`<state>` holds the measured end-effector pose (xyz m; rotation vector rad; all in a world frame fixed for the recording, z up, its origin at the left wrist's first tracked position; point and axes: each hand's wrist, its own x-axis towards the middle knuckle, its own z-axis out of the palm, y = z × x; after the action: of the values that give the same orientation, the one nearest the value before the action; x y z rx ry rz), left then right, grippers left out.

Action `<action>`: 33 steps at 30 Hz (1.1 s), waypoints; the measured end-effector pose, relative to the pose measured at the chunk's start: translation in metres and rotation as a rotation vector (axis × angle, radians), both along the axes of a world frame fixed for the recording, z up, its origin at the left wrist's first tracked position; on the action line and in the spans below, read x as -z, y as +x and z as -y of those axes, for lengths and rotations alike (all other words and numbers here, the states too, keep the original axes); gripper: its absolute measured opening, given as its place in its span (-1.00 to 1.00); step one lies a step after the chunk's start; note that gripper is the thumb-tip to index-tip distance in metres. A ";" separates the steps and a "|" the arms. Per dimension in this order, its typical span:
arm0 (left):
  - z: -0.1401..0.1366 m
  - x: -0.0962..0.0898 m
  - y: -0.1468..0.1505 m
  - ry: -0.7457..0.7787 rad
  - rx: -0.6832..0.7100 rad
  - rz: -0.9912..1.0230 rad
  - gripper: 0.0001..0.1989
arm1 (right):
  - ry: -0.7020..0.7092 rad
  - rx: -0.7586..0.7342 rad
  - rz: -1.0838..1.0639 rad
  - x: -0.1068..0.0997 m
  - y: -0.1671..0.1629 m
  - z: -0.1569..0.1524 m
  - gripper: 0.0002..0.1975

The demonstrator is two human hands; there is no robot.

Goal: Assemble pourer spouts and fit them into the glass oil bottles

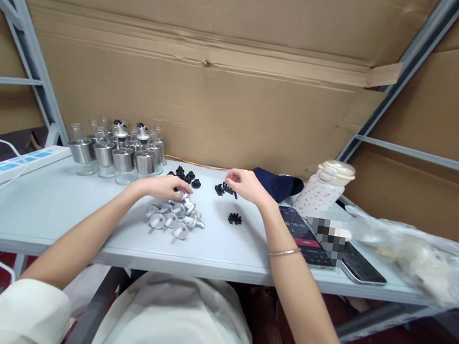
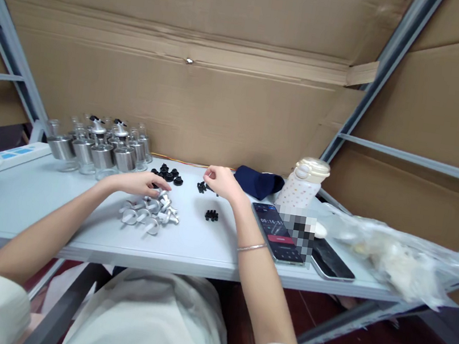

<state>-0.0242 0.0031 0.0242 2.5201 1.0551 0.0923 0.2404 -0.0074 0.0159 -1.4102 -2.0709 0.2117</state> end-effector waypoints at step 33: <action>0.027 0.019 0.033 0.313 0.088 0.599 -0.76 | -0.510 -0.380 -0.368 -0.020 -0.011 0.022 -0.69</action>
<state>0.0092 -0.0235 0.0052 2.5320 0.7199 0.9852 0.2295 -0.0297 0.0356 -1.1124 -2.0230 1.1346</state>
